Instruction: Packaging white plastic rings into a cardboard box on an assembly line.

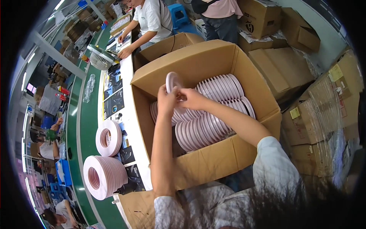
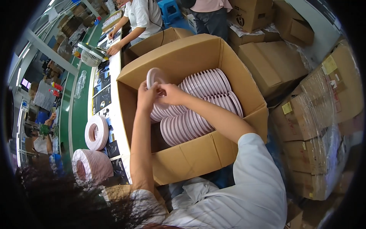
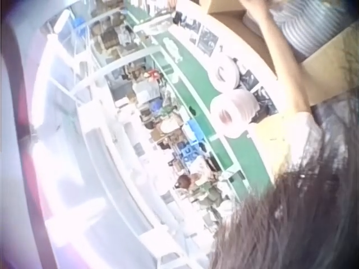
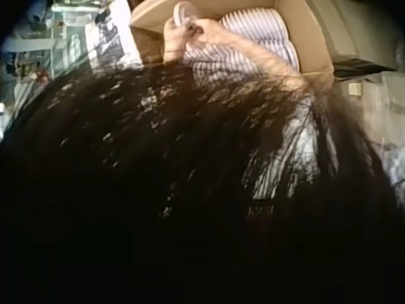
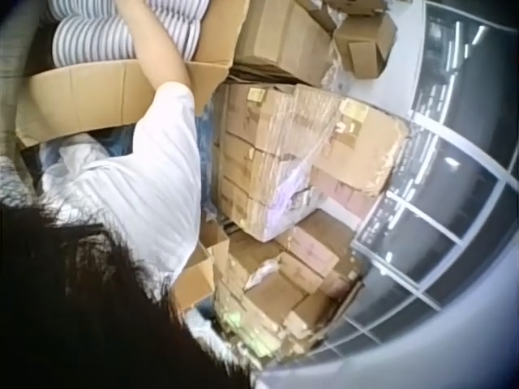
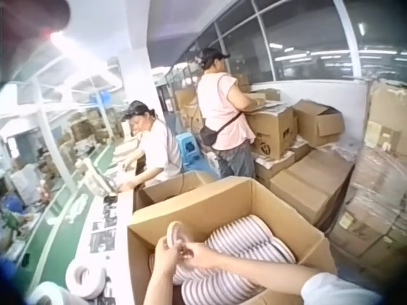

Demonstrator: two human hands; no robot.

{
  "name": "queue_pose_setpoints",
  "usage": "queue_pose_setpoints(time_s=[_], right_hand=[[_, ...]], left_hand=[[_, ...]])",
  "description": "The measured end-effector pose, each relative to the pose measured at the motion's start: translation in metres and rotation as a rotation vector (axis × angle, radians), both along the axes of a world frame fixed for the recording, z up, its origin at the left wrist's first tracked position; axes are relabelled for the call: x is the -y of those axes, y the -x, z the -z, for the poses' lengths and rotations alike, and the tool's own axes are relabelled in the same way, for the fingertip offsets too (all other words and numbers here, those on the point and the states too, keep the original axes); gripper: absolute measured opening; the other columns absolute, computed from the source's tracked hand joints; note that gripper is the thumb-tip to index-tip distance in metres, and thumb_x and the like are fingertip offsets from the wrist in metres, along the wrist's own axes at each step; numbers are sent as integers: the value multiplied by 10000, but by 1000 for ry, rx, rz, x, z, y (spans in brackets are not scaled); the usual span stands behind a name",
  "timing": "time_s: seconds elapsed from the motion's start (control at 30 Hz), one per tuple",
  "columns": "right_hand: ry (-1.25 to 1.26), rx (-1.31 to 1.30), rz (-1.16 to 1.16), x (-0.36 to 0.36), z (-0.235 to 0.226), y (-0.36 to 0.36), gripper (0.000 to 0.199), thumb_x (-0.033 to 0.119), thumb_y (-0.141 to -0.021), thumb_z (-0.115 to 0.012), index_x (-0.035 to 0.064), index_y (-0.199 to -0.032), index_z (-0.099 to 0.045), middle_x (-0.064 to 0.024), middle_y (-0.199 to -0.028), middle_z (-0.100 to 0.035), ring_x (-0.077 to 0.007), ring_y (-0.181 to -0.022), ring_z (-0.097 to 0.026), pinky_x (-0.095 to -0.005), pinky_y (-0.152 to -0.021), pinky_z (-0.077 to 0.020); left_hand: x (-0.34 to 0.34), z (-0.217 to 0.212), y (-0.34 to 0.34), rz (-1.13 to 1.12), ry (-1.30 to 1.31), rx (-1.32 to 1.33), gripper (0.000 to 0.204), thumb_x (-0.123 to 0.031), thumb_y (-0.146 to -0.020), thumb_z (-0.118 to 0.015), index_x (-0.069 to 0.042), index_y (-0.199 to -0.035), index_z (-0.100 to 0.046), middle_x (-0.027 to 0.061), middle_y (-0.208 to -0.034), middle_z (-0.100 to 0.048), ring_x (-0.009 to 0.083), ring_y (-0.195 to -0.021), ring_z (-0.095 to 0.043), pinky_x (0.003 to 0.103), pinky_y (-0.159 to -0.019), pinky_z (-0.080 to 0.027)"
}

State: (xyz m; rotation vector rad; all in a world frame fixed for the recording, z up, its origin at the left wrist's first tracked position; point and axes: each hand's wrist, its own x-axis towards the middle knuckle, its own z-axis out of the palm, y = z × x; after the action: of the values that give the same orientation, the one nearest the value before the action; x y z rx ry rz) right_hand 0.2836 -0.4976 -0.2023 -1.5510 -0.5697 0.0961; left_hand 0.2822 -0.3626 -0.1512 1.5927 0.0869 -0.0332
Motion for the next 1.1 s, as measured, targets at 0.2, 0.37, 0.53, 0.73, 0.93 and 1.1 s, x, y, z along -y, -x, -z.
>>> queue_pose_setpoints(time_s=[0.2,0.37,0.53,0.73,0.93,1.1], right_hand=[[-3,-306,50,22,-2,-12,296,138,-846,-692,-52,-1067,-641,-81,-933,-696,-124,-798,-646,-263,-699,-518],[-55,-572,51,22,-1,-16,265,200,-869,-668,-8,-1026,-622,-60,-952,-643,-113,-838,-609,-242,-679,-494],[-300,-660,147,31,-7,-13,280,269,-838,-683,16,-930,-607,-71,-882,-631,-157,-773,-622,-276,-652,-500],[120,73,642,69,-49,-28,130,130,-830,-658,12,-873,-623,-33,-727,-615,-83,-577,-557,-256,-508,-459],[809,418,226,28,-26,-16,275,223,-738,-679,7,-898,-622,-138,-681,-640,-350,-616,-626,-473,-637,-512],[498,424,558,23,-45,-10,257,181,-694,-668,13,-884,-635,-179,-718,-654,-385,-653,-628,-463,-666,-527]], left_hand=[[1,32,-6,143,453,-190,299,-190,-959,-562,48,-1139,-569,103,-955,-641,173,-876,-609,291,-775,-492],[-4,37,-12,179,234,-130,311,-198,-969,-535,31,-1179,-540,72,-941,-645,140,-821,-616,277,-724,-496],[1,34,-7,72,183,-33,339,-262,-980,-502,15,-1175,-518,79,-863,-628,151,-704,-586,304,-682,-481],[-13,27,8,-250,-632,236,395,-345,-922,-551,41,-1001,-583,221,-829,-668,350,-778,-666,377,-721,-513],[-26,23,-3,-88,-936,318,315,-221,-659,-720,10,-859,-646,255,-848,-657,414,-807,-643,482,-720,-523],[-41,12,7,-186,-914,197,280,-219,-660,-745,22,-791,-690,254,-807,-657,394,-804,-659,453,-718,-537]])
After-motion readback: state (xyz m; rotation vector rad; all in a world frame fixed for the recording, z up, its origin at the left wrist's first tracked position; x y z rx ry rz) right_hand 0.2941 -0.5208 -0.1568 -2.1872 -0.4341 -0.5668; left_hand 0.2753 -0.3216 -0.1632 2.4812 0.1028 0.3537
